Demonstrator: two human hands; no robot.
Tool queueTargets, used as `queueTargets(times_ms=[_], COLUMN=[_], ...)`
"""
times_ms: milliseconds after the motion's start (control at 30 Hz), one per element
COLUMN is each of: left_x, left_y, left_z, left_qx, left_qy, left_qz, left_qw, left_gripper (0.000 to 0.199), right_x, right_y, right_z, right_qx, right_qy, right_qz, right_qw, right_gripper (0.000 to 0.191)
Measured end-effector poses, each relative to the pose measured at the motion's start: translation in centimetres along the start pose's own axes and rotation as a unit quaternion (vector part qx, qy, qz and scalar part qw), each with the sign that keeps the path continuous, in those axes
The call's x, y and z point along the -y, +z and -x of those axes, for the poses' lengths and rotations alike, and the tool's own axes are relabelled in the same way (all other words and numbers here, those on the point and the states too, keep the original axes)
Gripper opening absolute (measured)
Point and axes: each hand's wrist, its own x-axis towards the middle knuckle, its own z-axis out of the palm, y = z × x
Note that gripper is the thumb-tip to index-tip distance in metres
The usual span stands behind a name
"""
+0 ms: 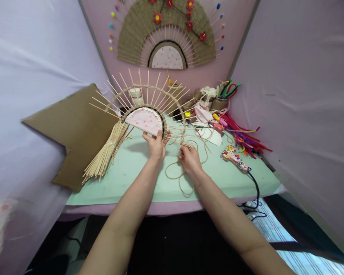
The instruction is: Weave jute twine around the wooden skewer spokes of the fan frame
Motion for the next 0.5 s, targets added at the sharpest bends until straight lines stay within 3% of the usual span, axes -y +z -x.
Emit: queueTargets(times_ms=[500], left_x=[0.04], left_y=[-0.28], left_z=[-0.39], left_qx=[-0.016], left_qy=[0.003], left_qz=[0.01], left_qw=[1.0], left_gripper=[0.056], right_x=[0.38], right_y=[-0.06], right_z=[0.18], right_qx=[0.016], right_qy=[0.042], right_qz=[-0.048], right_qw=[0.998], right_gripper=[0.022])
